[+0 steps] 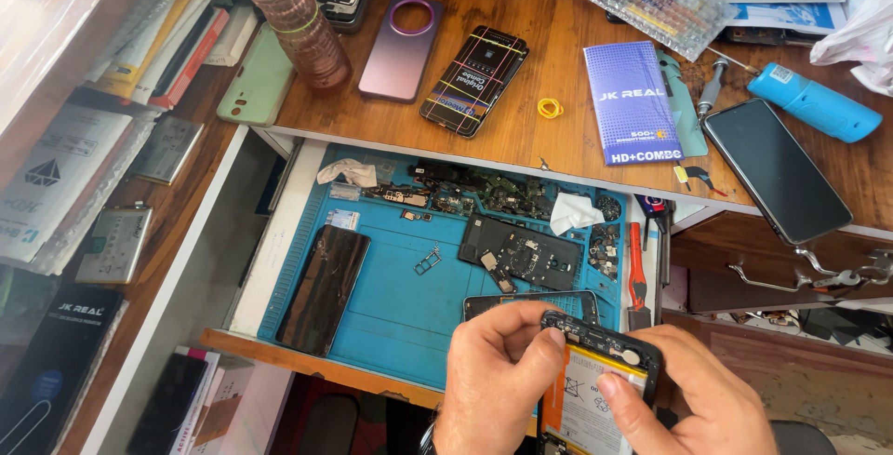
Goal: The person disassembles a mobile phone, removes the battery and screen, and then begins to reassemble the internal components using a small tool.
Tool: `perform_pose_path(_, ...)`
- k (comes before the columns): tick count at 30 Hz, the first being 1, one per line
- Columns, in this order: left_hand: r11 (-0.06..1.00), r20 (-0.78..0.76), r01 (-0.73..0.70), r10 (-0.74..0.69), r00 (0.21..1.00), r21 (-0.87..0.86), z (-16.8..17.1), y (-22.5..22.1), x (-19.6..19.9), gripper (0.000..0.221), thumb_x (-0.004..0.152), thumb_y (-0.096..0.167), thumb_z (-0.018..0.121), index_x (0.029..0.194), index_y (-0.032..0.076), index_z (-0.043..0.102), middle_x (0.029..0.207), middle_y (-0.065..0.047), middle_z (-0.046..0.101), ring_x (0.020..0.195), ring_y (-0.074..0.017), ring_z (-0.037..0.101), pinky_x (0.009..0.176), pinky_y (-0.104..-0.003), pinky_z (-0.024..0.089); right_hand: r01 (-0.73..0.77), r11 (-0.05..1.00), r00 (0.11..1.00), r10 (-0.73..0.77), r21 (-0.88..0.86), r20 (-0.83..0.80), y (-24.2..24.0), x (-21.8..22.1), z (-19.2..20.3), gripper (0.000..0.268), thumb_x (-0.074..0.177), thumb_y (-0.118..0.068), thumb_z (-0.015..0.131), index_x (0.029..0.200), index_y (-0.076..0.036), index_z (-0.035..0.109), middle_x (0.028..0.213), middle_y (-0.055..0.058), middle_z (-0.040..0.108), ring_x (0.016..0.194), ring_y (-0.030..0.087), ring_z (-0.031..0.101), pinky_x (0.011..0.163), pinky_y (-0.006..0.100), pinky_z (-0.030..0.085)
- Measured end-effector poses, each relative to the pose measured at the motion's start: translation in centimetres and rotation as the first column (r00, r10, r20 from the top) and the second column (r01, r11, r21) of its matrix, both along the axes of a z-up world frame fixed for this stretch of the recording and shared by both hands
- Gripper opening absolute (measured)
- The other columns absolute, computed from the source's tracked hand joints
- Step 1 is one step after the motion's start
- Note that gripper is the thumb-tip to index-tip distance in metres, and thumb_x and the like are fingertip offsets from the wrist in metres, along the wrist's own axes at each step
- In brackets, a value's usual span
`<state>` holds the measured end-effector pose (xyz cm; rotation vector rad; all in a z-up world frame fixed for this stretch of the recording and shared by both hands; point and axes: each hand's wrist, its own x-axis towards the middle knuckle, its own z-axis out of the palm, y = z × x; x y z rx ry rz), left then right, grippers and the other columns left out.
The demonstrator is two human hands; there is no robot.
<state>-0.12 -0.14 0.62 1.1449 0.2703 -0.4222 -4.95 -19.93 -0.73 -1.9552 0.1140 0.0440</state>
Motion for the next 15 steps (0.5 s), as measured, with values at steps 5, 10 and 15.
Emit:
perform_pose_path(5,0.999,0.034,-0.006,0.005,0.999,0.037,-0.2,0.0,0.0,0.023,0.089,0.005,0.066,0.106,-0.009,0.073,0.084,-0.009,0.078,0.074,-0.0079,0.068,0.066,-0.023,0.055,-0.020,0.999,0.998,0.017,0.050,0.054,0.2,0.0,-0.3,0.033,0.087,-0.011,0.080,0.116,0.002,0.074,0.109,0.011,0.069,0.104,0.015,0.074,0.086,0.031,0.062)
perform_pose_path(10,0.989,0.165,0.034,-0.057,0.985,0.141,-1.1,0.5,1.1,0.038,0.096,0.023,0.066,0.115,-0.008,0.071,0.093,-0.013,0.078,0.082,-0.0106,0.068,0.071,-0.026,0.054,0.086,0.995,0.979,-0.093,-0.048,-0.181,-0.4,2.7,-0.7,0.038,0.089,-0.008,0.077,0.126,0.000,0.072,0.097,0.016,0.078,0.084,0.018,0.064,0.071,0.035,0.057)
perform_pose_path(15,0.934,-0.090,0.154,-0.192,0.977,-0.322,-2.2,4.4,1.7,0.080,0.099,0.063,0.038,0.145,-0.001,0.055,0.117,-0.018,0.069,0.103,-0.0218,0.065,0.088,-0.036,0.049,0.303,0.698,0.953,-0.214,0.648,-0.215,-0.8,5.9,-1.0,0.032,0.095,-0.007,0.062,0.124,0.004,0.060,0.109,0.013,0.071,0.095,0.020,0.067,0.080,0.037,0.056)
